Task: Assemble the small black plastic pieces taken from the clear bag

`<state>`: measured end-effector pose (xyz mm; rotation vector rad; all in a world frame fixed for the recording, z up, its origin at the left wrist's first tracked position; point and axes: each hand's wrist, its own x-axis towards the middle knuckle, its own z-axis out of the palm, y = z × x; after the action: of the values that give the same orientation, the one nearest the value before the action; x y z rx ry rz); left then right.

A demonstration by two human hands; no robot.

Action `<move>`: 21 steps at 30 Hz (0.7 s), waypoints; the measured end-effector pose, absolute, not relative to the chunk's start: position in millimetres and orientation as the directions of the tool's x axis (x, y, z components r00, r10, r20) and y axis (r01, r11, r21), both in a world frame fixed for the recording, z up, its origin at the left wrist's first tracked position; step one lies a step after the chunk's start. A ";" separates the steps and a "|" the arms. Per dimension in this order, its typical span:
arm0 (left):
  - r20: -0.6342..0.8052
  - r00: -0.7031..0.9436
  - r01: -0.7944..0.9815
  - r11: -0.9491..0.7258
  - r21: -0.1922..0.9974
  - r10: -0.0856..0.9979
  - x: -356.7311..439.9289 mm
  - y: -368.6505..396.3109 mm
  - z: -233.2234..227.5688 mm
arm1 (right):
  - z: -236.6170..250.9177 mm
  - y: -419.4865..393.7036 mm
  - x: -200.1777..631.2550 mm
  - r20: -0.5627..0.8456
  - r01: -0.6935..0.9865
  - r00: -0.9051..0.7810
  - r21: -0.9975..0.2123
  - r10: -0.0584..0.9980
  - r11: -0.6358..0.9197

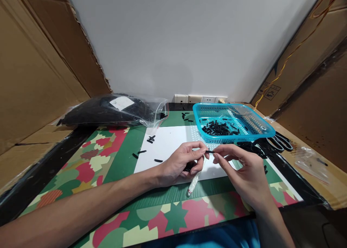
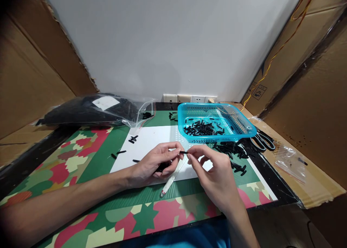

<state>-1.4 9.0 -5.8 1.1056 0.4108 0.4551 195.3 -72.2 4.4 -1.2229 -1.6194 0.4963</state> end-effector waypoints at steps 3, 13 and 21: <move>-0.081 0.829 -0.148 0.355 0.923 0.554 -0.8 8.4 -4.1 | 3.9 -72.1 196.8 0.487 0.475 0.020 -0.773 0.873 0.420; -0.039 0.822 -0.176 0.319 0.931 0.568 1.4 7.7 -9.5 | 2.5 -72.2 197.1 0.514 0.501 0.052 -0.755 0.856 0.423; -0.037 0.824 -0.158 0.292 0.943 0.566 -0.1 7.7 -9.3 | 2.3 -72.2 195.5 0.426 0.448 0.098 -0.826 0.899 0.343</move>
<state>-0.1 7.7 -9.3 1.1835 0.4015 0.4994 195.5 -72.2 2.3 -1.2729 -1.5249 0.5230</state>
